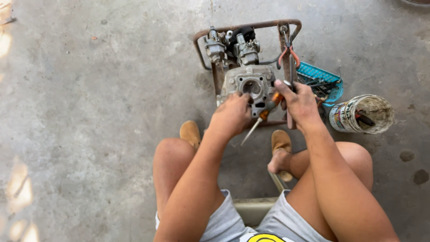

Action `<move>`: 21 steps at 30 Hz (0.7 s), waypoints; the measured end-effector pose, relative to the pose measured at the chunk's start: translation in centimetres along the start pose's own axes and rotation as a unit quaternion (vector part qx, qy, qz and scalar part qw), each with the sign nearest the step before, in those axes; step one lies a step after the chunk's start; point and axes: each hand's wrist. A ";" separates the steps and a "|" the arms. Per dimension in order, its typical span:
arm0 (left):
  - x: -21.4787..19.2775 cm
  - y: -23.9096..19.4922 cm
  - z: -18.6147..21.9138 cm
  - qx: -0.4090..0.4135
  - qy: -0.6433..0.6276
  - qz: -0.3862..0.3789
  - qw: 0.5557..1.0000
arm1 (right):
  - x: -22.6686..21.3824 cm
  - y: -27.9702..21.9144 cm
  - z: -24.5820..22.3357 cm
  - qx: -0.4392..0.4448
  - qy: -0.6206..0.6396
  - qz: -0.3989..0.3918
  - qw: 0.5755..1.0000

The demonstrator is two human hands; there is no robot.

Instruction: Repairing a motorcycle engine by disassembling and adjusting components using hand tools

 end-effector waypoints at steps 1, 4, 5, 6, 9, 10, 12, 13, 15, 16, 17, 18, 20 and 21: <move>0.1 -0.3 0.2 0.001 0.000 0.000 1.000 | 0.0 -0.5 -0.5 0.000 0.000 0.001 1.000; 0.6 -0.6 0.9 0.043 0.021 0.007 0.999 | 0.1 -1.4 -1.3 0.027 -0.081 -0.045 0.995; 1.0 -0.5 1.2 0.047 0.015 -0.010 0.999 | 0.4 -1.5 -1.2 0.035 -0.096 -0.055 0.993; 1.4 -0.4 1.4 0.052 0.008 -0.027 0.998 | 0.9 -1.6 -1.2 0.044 -0.111 -0.064 0.991; 0.1 -1.3 4.4 0.038 0.000 -0.068 0.997 | 1.9 -0.3 0.2 0.031 -0.064 -0.073 0.995; 0.9 -0.9 3.9 0.037 0.000 -0.068 0.997 | 2.0 -1.0 -0.8 0.031 -0.064 -0.074 0.995; 2.5 -0.2 3.2 0.012 -0.062 -0.013 0.998 | 1.9 -2.6 -2.5 0.021 0.015 -0.029 0.999; 1.9 -0.6 3.6 0.013 -0.064 -0.014 0.998 | 1.9 -2.4 -2.5 0.022 0.014 -0.028 0.999; 0.3 -1.4 4.4 -0.019 -0.267 0.004 0.963 | 2.0 -1.9 -2.6 0.038 0.143 -0.014 0.989; 0.4 -1.5 4.7 -0.018 -0.267 0.006 0.963 | 1.7 -2.0 -2.7 0.036 0.143 -0.014 0.989; 0.4 -1.7 4.9 -0.018 -0.302 0.047 0.952 | 1.6 -2.1 -2.9 0.042 0.156 -0.013 0.987; 0.5 -1.8 5.2 -0.018 -0.335 0.087 0.938 | 1.5 -2.2 -3.1 0.048 0.168 -0.011 0.984; 0.6 -1.5 5.3 -0.025 -0.352 0.122 0.928 | 2.9 -0.7 1.0 0.040 0.165 -0.036 0.985; 0.7 -1.3 5.4 -0.033 -0.368 0.158 0.916 | 3.5 0.1 3.1 0.032 0.161 -0.062 0.985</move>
Point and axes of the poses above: each hand's wrist, its own y-axis towards the middle knuckle, its own x-axis out of the palm, z = x × y, and after that the axes turned 9 degrees about -y, right-handed
